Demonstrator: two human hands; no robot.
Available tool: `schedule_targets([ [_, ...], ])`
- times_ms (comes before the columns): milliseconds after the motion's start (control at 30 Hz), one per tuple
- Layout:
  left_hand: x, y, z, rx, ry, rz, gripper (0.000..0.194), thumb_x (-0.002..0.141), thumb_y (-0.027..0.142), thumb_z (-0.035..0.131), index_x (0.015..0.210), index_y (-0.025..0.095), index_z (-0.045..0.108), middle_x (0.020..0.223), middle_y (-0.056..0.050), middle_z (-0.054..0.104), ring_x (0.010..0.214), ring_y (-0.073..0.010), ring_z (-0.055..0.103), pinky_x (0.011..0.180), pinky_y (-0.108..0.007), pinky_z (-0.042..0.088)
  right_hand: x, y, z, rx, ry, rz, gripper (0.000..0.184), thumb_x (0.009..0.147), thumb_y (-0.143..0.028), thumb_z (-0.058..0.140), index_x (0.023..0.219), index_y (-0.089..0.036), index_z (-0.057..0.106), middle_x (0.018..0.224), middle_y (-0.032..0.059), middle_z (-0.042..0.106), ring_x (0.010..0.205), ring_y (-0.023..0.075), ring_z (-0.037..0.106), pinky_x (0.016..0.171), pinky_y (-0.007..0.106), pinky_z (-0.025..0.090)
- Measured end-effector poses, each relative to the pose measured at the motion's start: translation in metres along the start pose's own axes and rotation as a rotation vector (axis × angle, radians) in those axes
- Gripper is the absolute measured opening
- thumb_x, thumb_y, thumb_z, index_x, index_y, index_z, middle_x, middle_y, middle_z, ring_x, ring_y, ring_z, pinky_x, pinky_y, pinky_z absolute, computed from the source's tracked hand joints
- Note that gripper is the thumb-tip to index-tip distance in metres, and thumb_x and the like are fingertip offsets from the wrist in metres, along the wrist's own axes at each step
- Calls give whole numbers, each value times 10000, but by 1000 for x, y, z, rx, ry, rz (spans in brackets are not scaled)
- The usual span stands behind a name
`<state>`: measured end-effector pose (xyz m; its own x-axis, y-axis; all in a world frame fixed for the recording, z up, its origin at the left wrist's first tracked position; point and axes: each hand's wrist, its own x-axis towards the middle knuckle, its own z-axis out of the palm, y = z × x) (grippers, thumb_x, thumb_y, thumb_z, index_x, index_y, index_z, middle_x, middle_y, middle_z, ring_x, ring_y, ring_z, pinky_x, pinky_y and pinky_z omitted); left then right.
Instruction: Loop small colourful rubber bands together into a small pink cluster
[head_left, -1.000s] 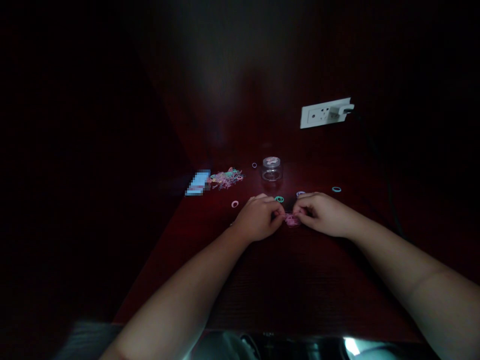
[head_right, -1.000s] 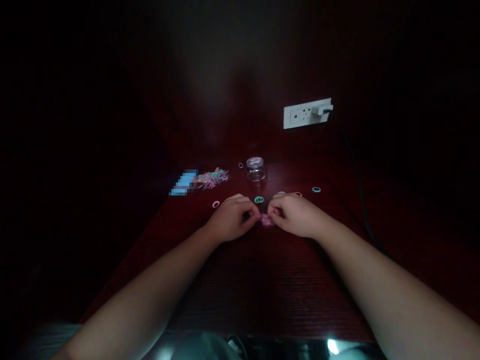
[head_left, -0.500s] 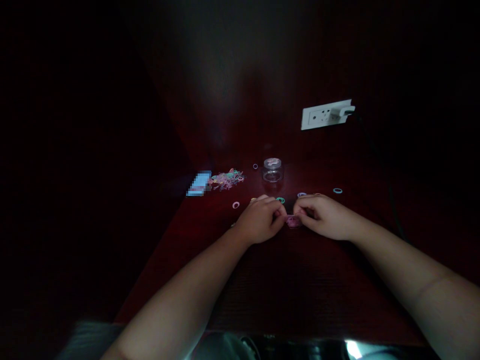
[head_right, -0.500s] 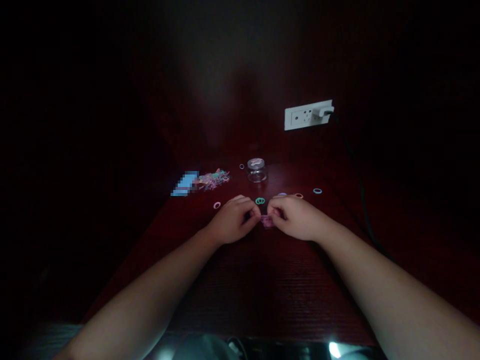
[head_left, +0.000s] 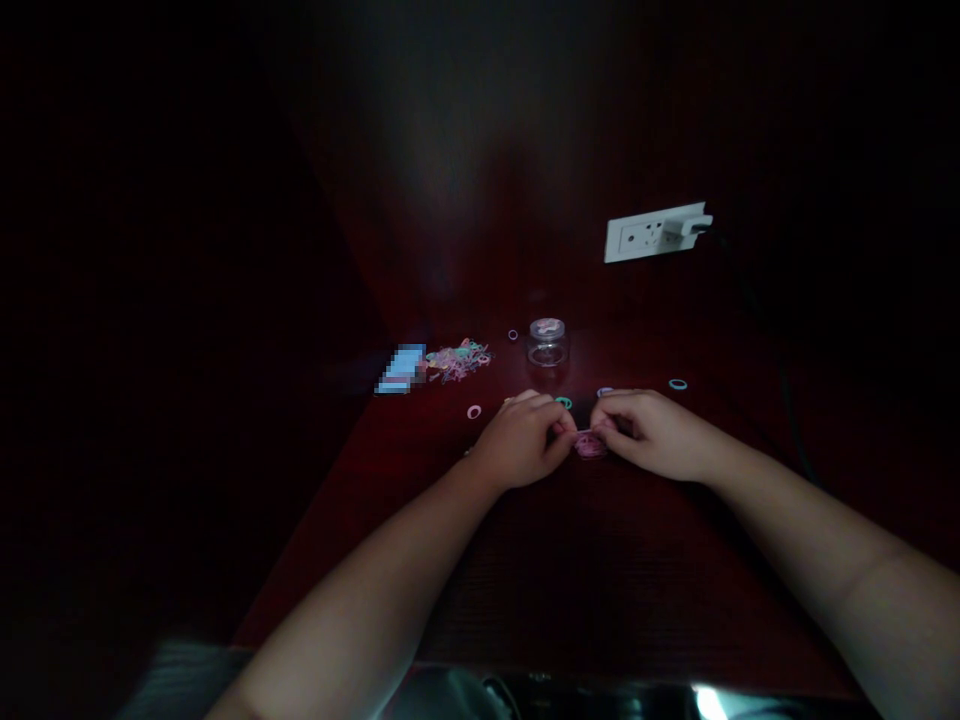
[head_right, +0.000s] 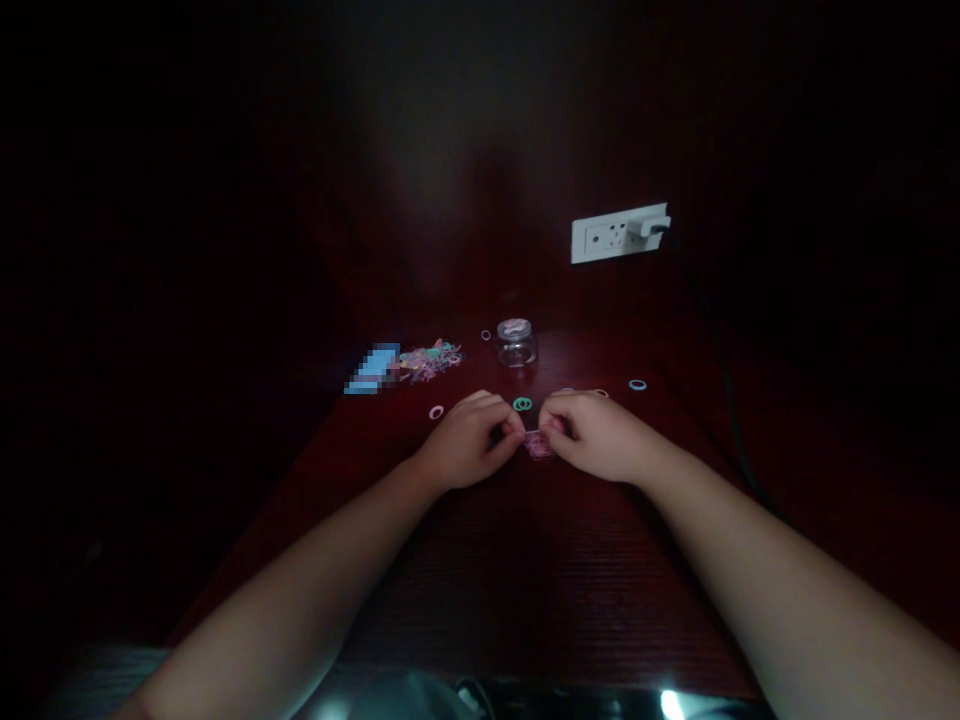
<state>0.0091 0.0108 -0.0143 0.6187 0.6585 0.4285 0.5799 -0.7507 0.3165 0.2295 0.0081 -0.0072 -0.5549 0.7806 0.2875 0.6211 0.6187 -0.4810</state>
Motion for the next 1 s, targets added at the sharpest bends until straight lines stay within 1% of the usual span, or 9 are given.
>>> schedule_targets([
  [333, 0, -1, 1, 10, -9, -10, 110, 900, 279, 565, 868, 215, 649, 848, -19, 651, 869, -192, 572, 841, -352, 449, 2, 2, 1, 0, 3, -12, 139, 831, -171, 542, 704, -194, 595, 679, 3, 595, 596, 134, 527, 585, 260, 370],
  [567, 0, -1, 1, 5, -6, -13, 107, 898, 268, 566, 869, 219, 656, 840, -12, 656, 858, -185, 571, 845, -346, 450, 2, 1, 1, -5, -2, -10, 143, 832, -168, 538, 700, -193, 588, 681, 2, 595, 599, 132, 529, 587, 260, 374],
  [1000, -1, -2, -1, 6, 5, -6, 106, 903, 271, 566, 867, 215, 649, 841, -10, 659, 859, -187, 570, 842, -348, 455, 1, 0, -1, 3, 11, -7, 145, 831, -176, 543, 708, -193, 619, 675, 5, 595, 592, 136, 521, 585, 267, 367],
])
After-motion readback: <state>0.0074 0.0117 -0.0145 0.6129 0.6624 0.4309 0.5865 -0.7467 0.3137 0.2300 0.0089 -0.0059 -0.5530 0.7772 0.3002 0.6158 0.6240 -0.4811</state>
